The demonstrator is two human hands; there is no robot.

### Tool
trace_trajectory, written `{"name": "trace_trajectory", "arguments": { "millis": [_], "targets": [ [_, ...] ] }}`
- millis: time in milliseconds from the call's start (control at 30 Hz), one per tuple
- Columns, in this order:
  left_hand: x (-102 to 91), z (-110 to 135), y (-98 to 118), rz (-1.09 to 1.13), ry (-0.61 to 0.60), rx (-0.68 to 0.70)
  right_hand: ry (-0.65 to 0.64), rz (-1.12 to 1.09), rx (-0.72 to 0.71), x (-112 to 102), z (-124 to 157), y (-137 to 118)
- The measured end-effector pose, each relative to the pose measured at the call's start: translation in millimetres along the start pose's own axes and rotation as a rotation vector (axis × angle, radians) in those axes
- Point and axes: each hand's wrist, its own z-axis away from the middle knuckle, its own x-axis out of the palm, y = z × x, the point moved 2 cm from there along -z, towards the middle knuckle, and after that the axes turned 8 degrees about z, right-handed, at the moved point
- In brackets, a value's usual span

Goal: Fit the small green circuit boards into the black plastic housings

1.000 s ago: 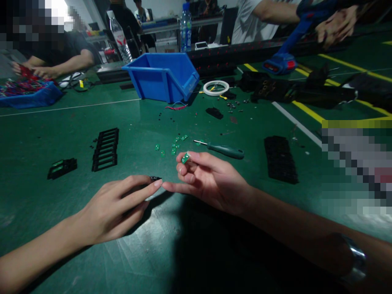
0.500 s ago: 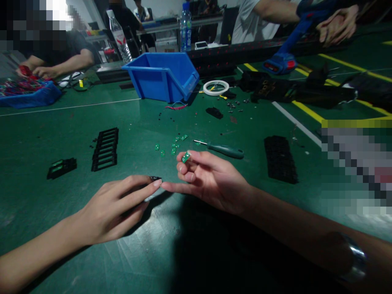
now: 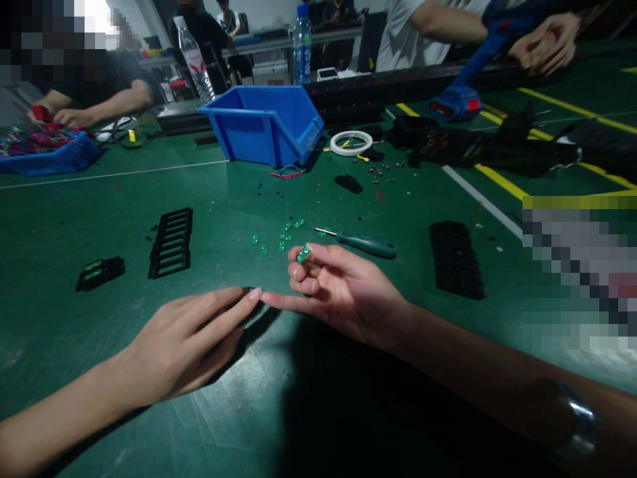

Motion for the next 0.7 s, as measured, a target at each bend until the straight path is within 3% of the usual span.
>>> {"name": "trace_trajectory", "arguments": {
  "millis": [700],
  "targets": [
    [3.5,-0.4,8.4,-0.153,0.019,-0.104,-0.029,-0.128,-0.01,-2.4,-2.0,1.3]
  ]
}}
